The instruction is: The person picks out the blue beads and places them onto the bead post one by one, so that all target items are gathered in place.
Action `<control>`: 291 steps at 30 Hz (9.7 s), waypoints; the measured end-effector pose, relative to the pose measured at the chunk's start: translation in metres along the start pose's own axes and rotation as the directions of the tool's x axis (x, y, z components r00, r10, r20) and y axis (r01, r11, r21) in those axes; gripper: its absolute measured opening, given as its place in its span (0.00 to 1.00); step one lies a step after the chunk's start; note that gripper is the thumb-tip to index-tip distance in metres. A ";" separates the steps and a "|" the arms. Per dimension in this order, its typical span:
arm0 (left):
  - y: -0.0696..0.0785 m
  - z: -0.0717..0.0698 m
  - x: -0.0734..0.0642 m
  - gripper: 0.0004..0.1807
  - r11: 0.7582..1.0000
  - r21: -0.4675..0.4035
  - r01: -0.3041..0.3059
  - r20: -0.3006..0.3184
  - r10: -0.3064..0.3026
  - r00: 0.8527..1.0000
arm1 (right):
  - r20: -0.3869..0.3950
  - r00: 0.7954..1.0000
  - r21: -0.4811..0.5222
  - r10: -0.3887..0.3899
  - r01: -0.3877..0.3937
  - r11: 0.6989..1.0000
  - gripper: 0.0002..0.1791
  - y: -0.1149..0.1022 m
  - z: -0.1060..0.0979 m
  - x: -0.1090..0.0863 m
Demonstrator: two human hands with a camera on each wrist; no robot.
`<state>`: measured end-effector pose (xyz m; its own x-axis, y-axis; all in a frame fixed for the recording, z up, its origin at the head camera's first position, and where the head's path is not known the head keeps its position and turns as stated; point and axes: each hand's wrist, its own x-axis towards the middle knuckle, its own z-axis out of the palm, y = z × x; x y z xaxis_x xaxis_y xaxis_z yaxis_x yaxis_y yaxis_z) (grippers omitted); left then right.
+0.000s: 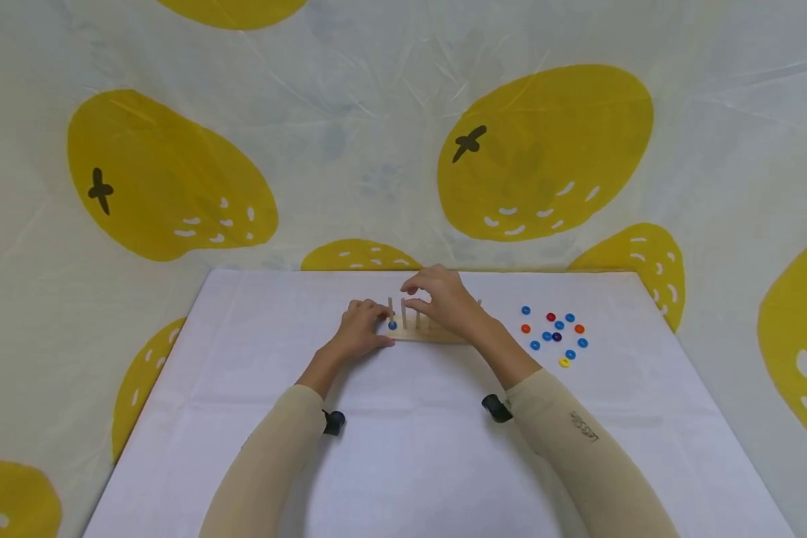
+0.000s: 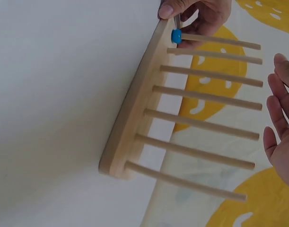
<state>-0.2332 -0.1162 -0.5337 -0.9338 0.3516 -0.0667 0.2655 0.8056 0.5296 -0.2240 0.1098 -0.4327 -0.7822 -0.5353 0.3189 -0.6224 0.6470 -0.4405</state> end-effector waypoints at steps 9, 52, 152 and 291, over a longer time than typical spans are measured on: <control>-0.001 0.003 0.003 0.33 1.000 -0.014 0.002 -0.007 -0.002 1.000 | -0.055 0.998 0.032 0.038 -0.036 0.999 0.15 0.009 -0.030 -0.023; -0.001 -0.002 0.000 0.34 1.000 0.012 0.009 -0.001 -0.009 1.000 | 0.101 0.909 -0.035 0.405 -0.403 0.914 0.20 0.126 -0.049 -0.180; -0.001 0.001 0.001 0.33 1.000 -0.006 0.018 0.014 -0.018 1.000 | 0.016 0.996 0.111 0.088 -0.089 0.990 0.13 0.023 -0.027 -0.012; 0.004 -0.003 0.004 0.33 1.000 0.013 0.014 0.031 -0.015 0.999 | 0.030 0.891 -0.050 0.454 -0.452 0.891 0.14 0.133 -0.094 -0.203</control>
<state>-0.2370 -0.1131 -0.5291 -0.9296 0.3545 -0.1006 0.2555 0.8168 0.5173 -0.1503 0.3554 -0.4775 -0.9781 -0.1994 0.0588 -0.2021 0.8455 -0.4943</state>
